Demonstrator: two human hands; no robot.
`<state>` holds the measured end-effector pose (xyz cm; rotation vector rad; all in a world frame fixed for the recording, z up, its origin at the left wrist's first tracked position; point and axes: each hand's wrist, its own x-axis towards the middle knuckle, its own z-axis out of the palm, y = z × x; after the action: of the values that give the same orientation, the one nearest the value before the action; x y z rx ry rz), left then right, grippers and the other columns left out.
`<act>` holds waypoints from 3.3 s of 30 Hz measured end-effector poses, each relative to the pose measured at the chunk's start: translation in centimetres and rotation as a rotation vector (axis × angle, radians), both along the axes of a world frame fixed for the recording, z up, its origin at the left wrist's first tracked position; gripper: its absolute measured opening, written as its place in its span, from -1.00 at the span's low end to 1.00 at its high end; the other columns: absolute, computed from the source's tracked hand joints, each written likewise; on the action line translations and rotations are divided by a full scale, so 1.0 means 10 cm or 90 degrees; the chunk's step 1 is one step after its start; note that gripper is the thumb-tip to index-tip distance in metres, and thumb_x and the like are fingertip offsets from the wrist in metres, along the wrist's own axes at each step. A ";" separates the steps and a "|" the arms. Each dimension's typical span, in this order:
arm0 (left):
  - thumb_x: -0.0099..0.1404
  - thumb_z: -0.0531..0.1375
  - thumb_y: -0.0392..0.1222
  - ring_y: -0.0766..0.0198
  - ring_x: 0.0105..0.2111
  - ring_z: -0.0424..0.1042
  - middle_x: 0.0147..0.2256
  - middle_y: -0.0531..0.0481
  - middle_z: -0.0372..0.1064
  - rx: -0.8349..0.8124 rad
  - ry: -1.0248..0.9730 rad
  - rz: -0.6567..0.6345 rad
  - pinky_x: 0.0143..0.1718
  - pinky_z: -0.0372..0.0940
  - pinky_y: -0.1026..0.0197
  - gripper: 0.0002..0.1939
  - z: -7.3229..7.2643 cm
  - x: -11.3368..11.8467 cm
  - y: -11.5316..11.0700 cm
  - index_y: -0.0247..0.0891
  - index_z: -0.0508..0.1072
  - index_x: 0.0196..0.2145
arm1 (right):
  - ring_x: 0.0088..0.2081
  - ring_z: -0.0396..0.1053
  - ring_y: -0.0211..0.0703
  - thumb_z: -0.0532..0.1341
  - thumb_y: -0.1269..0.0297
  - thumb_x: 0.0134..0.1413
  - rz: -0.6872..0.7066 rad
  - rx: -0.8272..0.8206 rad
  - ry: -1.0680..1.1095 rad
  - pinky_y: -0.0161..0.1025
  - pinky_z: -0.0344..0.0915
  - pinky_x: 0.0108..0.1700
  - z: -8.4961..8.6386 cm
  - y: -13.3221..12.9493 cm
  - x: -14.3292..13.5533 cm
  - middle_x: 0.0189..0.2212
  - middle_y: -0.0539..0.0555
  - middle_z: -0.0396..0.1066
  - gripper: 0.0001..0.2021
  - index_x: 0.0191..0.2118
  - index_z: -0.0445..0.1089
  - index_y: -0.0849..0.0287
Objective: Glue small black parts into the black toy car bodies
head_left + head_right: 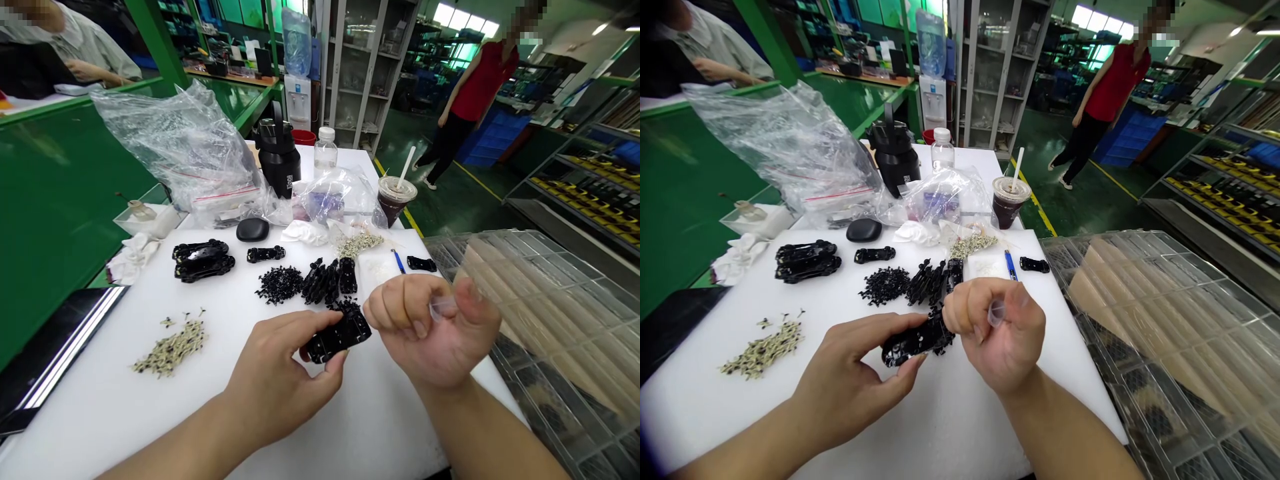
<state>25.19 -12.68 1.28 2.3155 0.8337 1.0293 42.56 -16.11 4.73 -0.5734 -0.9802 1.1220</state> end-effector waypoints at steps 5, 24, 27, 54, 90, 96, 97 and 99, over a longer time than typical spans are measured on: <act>0.12 0.27 -0.28 0.33 -0.54 0.48 -0.45 0.07 0.55 0.008 -0.004 -0.003 -0.50 0.41 0.34 -0.72 -0.01 0.01 0.01 -0.23 0.53 -0.17 | -0.68 -0.12 -0.29 0.03 -0.13 0.23 0.002 0.007 0.002 -0.25 -0.08 -0.57 0.00 0.00 0.00 -0.76 -0.08 -0.11 -0.43 -0.69 0.06 0.14; 0.13 0.28 -0.27 0.36 -0.52 0.47 -0.44 0.08 0.54 0.009 -0.002 -0.011 -0.46 0.40 0.35 -0.71 0.01 0.00 0.00 -0.24 0.53 -0.15 | -0.68 -0.10 -0.29 0.03 -0.12 0.24 0.015 0.009 -0.010 -0.24 -0.06 -0.56 0.00 0.00 0.02 -0.75 -0.07 -0.08 -0.42 -0.69 0.06 0.14; 0.13 0.28 -0.27 0.38 -0.54 0.45 -0.46 0.10 0.52 0.012 0.000 -0.012 -0.46 0.39 0.35 -0.72 0.00 0.00 0.00 -0.24 0.53 -0.15 | -0.67 -0.10 -0.30 0.03 -0.19 0.25 0.009 0.011 -0.004 -0.25 -0.07 -0.57 -0.03 0.01 -0.01 -0.75 -0.07 -0.07 -0.39 -0.68 0.06 0.15; 0.16 0.27 -0.22 0.41 -0.62 0.35 -0.35 0.00 0.58 -0.035 0.038 0.018 -0.55 0.38 0.32 -0.69 -0.11 0.01 0.05 -0.28 0.56 -0.11 | -0.69 -0.16 -0.32 0.01 -0.35 0.16 0.078 0.033 0.090 -0.28 -0.10 -0.59 0.03 0.03 0.10 -0.76 -0.11 -0.16 -0.32 -0.67 -0.03 0.15; 0.17 0.27 -0.24 0.36 -0.56 0.42 -0.42 0.05 0.56 -0.015 0.032 0.016 -0.49 0.38 0.30 -0.72 -0.06 -0.01 0.07 -0.26 0.55 -0.13 | -0.70 -0.14 -0.31 0.01 -0.02 0.24 0.033 0.036 0.021 -0.28 -0.10 -0.60 -0.09 0.08 0.02 -0.77 -0.08 -0.09 -0.48 -0.68 0.04 0.15; 0.17 0.26 -0.23 0.35 -0.56 0.41 -0.43 0.05 0.55 -0.014 0.034 0.017 -0.49 0.38 0.29 -0.73 -0.06 -0.01 0.08 -0.26 0.55 -0.13 | -0.71 -0.14 -0.31 0.04 -0.05 0.21 0.021 0.017 0.013 -0.28 -0.10 -0.61 -0.07 0.08 0.01 -0.78 -0.08 -0.11 -0.46 -0.70 0.02 0.14; 0.17 0.26 -0.23 0.35 -0.56 0.41 -0.43 0.05 0.55 -0.014 0.035 0.017 -0.49 0.38 0.29 -0.73 -0.06 -0.01 0.09 -0.26 0.55 -0.14 | -0.71 -0.14 -0.31 0.04 -0.06 0.21 0.020 0.016 0.012 -0.29 -0.11 -0.61 -0.07 0.08 0.01 -0.79 -0.08 -0.11 -0.45 -0.70 0.02 0.14; 0.17 0.26 -0.24 0.35 -0.56 0.41 -0.43 0.05 0.55 -0.014 0.037 0.016 -0.49 0.38 0.29 -0.73 -0.05 -0.01 0.09 -0.27 0.55 -0.14 | -0.71 -0.14 -0.31 0.04 -0.06 0.21 0.023 0.016 0.010 -0.29 -0.10 -0.61 -0.08 0.08 0.02 -0.78 -0.08 -0.10 -0.45 -0.70 0.02 0.14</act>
<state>25.06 -11.81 0.73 2.3315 0.8941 0.9617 42.76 -15.28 3.96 -0.5273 -0.9928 1.1427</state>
